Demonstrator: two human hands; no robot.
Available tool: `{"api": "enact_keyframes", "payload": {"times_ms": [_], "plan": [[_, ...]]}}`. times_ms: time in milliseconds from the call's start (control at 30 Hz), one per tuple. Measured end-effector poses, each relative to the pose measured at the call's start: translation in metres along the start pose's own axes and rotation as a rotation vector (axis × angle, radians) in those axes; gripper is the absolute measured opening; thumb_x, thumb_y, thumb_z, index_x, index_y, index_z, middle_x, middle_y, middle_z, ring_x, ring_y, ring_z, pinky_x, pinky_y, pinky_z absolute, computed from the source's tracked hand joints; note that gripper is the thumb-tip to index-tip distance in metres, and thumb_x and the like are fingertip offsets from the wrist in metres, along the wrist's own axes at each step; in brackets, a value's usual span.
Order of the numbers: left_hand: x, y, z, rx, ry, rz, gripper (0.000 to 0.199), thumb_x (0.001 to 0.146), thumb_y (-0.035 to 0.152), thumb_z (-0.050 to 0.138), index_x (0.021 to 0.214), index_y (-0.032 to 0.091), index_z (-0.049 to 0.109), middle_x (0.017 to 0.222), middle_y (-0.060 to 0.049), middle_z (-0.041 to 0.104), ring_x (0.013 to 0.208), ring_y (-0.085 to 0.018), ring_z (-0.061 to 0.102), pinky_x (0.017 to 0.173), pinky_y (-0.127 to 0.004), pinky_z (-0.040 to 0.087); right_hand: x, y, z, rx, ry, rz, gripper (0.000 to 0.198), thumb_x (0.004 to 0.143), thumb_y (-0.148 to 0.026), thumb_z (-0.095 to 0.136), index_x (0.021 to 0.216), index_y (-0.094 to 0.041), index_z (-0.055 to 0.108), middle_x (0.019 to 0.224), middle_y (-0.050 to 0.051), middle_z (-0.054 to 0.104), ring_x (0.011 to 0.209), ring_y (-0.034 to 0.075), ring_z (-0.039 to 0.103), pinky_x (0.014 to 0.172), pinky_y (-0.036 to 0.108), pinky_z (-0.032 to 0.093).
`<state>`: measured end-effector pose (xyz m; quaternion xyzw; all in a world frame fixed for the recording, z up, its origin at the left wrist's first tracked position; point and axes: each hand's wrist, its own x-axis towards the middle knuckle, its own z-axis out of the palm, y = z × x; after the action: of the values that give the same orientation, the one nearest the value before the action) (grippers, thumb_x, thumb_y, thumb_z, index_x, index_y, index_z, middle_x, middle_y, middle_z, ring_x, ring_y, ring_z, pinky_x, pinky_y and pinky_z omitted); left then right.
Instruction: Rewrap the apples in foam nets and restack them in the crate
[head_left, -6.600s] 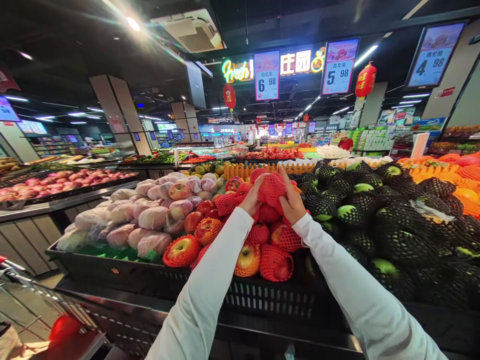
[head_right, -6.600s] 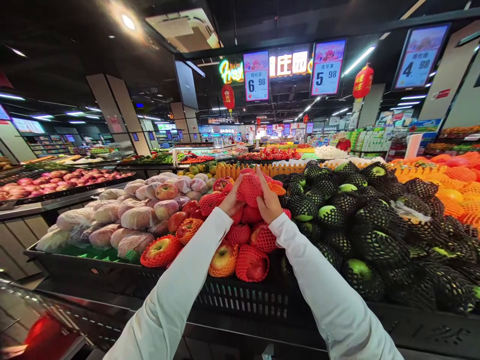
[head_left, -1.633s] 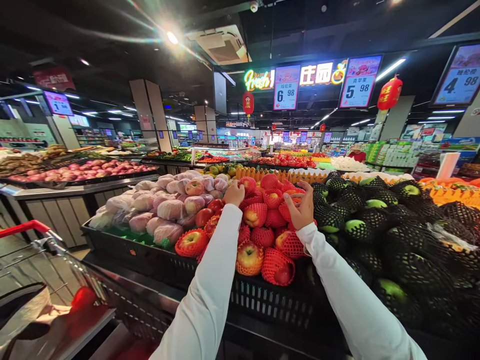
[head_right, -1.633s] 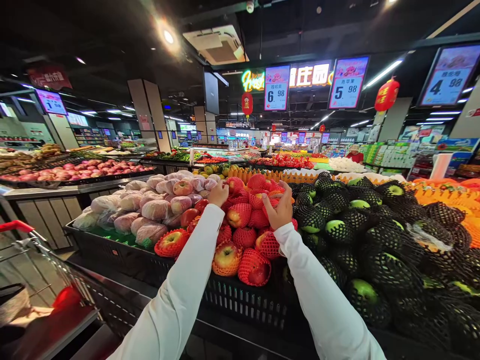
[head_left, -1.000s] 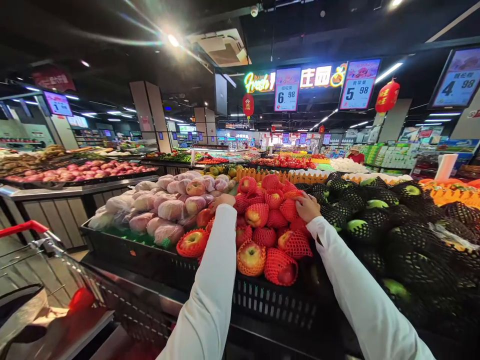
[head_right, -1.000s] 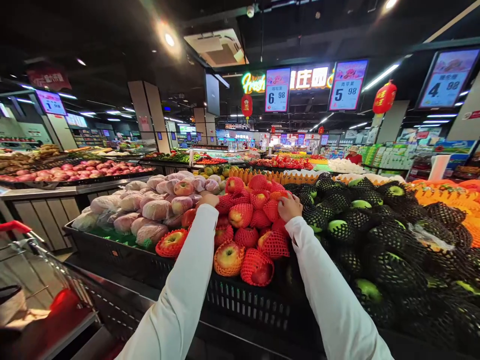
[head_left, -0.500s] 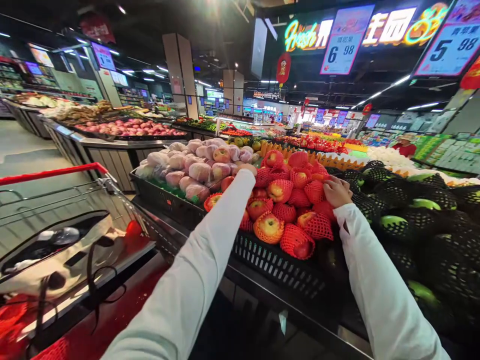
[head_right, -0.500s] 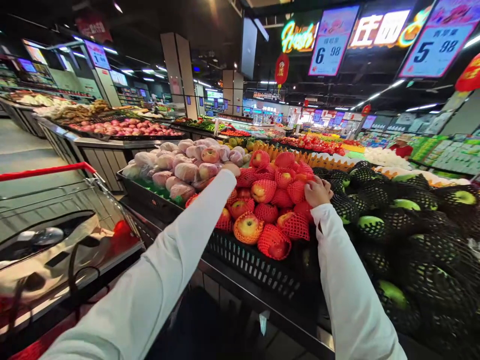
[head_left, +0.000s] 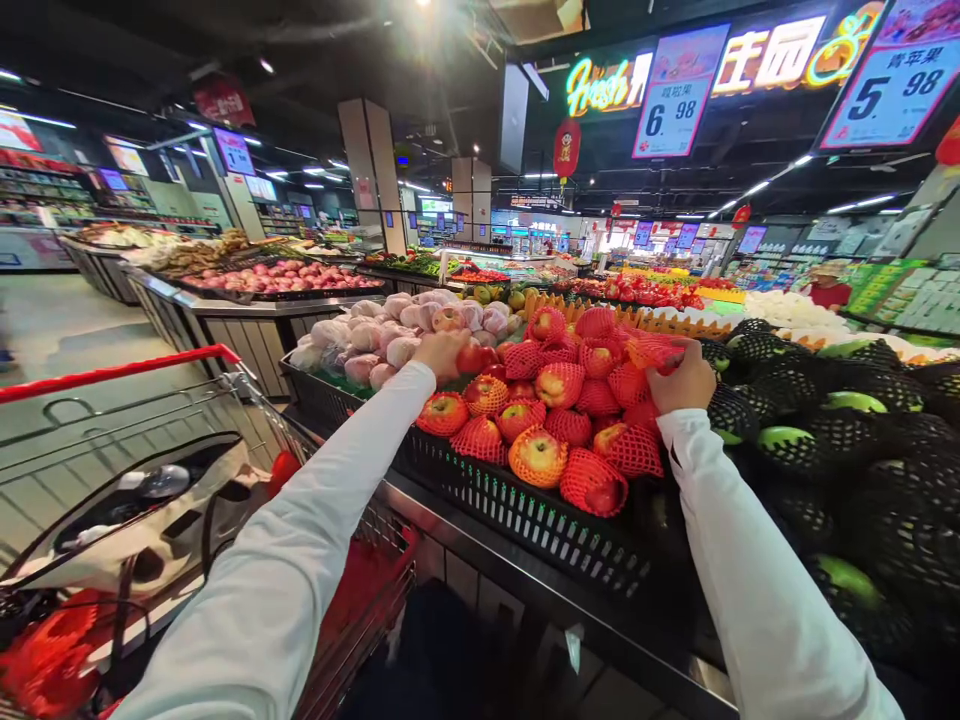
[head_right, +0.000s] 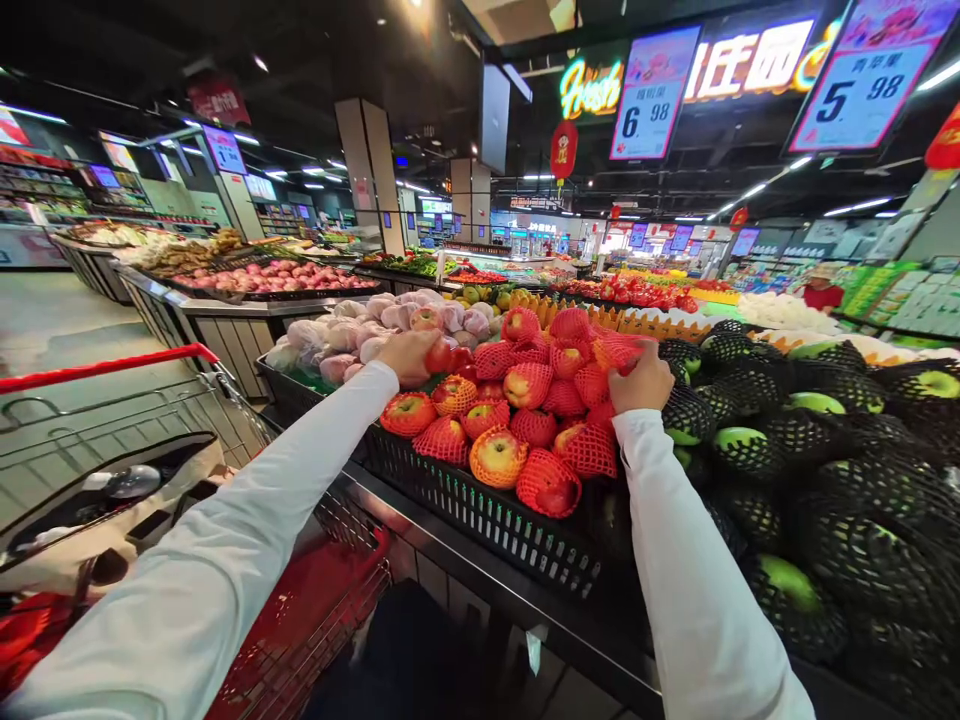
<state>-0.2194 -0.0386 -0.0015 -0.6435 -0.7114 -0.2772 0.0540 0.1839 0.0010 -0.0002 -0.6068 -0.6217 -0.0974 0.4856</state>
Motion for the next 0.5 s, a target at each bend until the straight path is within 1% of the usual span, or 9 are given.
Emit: {"api": "enact_keyframes", "payload": {"times_ms": [33, 67, 133, 200, 267, 333, 400, 433, 500], "plan": [[0.0, 0.005, -0.008, 0.033, 0.048, 0.051, 0.07, 0.058, 0.011, 0.083, 0.122, 0.016, 0.056, 0.124, -0.014, 0.061, 0.12, -0.037, 0.054, 0.105, -0.048, 0.039, 0.0, 0.002, 0.001, 0.0, -0.004, -0.001, 0.05, 0.069, -0.015, 0.067, 0.118, -0.012, 0.06, 0.082, 0.006, 0.063, 0.082, 0.026, 0.055, 0.085, 0.043, 0.046], [0.001, 0.014, -0.015, 0.045, 0.108, 0.099, 0.075, 0.061, 0.016, 0.083, 0.128, 0.015, 0.05, 0.127, -0.016, 0.059, 0.12, -0.038, 0.054, 0.104, -0.049, 0.04, 0.001, 0.004, 0.003, 0.0, -0.005, -0.006, 0.045, 0.07, -0.018, 0.065, 0.114, -0.012, 0.062, 0.082, 0.007, 0.062, 0.082, 0.027, 0.055, 0.085, 0.042, 0.045], [0.003, 0.042, -0.023, -0.046, 0.265, 0.149, 0.081, 0.066, 0.027, 0.083, 0.134, 0.014, 0.041, 0.129, -0.017, 0.056, 0.119, -0.036, 0.055, 0.103, -0.048, 0.041, 0.001, 0.008, 0.005, 0.004, 0.009, -0.031, 0.033, 0.07, -0.021, 0.062, 0.101, -0.011, 0.067, 0.084, 0.01, 0.062, 0.083, 0.027, 0.054, 0.086, 0.042, 0.045], [0.003, 0.085, -0.022, -0.288, 0.417, 0.158, 0.085, 0.069, 0.033, 0.083, 0.137, 0.016, 0.036, 0.134, -0.015, 0.053, 0.122, -0.032, 0.054, 0.105, -0.044, 0.042, 0.001, 0.01, 0.004, 0.012, 0.03, -0.079, 0.026, 0.07, -0.023, 0.061, 0.092, -0.012, 0.069, 0.087, 0.011, 0.062, 0.084, 0.026, 0.053, 0.086, 0.041, 0.044], [0.002, 0.136, -0.011, -0.531, 0.542, 0.211, 0.09, 0.067, 0.032, 0.084, 0.14, 0.021, 0.033, 0.142, -0.013, 0.047, 0.13, -0.029, 0.049, 0.11, -0.041, 0.039, 0.0, 0.009, 0.003, 0.025, 0.054, -0.116, 0.025, 0.069, -0.025, 0.06, 0.089, -0.013, 0.068, 0.086, 0.011, 0.062, 0.083, 0.025, 0.052, 0.084, 0.038, 0.044], [-0.001, 0.183, 0.009, -0.732, 0.579, 0.234, 0.09, 0.065, 0.032, 0.086, 0.139, 0.024, 0.035, 0.141, -0.012, 0.049, 0.13, -0.028, 0.049, 0.111, -0.043, 0.037, -0.002, 0.007, 0.0, 0.051, 0.09, -0.143, 0.023, 0.07, -0.025, 0.058, 0.088, -0.014, 0.066, 0.084, 0.009, 0.061, 0.081, 0.024, 0.051, 0.08, 0.036, 0.043], [-0.004, 0.217, 0.032, -0.909, 0.578, 0.289, 0.084, 0.066, 0.034, 0.085, 0.136, 0.024, 0.039, 0.136, -0.011, 0.052, 0.126, -0.026, 0.052, 0.111, -0.042, 0.038, -0.003, 0.005, -0.003, 0.074, 0.134, -0.157, 0.021, 0.072, -0.026, 0.056, 0.088, -0.015, 0.063, 0.084, 0.008, 0.059, 0.08, 0.023, 0.051, 0.078, 0.034, 0.042], [-0.005, 0.227, 0.043, -0.973, 0.57, 0.316, 0.081, 0.065, 0.035, 0.086, 0.132, 0.023, 0.042, 0.134, -0.011, 0.053, 0.126, -0.026, 0.053, 0.111, -0.041, 0.039, -0.004, 0.004, -0.004, 0.079, 0.158, -0.163, 0.02, 0.073, -0.026, 0.056, 0.088, -0.015, 0.062, 0.084, 0.008, 0.059, 0.08, 0.023, 0.051, 0.078, 0.034, 0.042], [-0.004, 0.232, 0.06, -1.071, 0.49, 0.336, 0.078, 0.06, 0.035, 0.088, 0.125, 0.021, 0.046, 0.128, -0.01, 0.057, 0.119, -0.024, 0.057, 0.108, -0.039, 0.042, -0.004, 0.003, -0.005, 0.072, 0.203, -0.175, 0.018, 0.074, -0.029, 0.056, 0.087, -0.016, 0.059, 0.086, 0.008, 0.059, 0.083, 0.024, 0.051, 0.079, 0.035, 0.043]]}}
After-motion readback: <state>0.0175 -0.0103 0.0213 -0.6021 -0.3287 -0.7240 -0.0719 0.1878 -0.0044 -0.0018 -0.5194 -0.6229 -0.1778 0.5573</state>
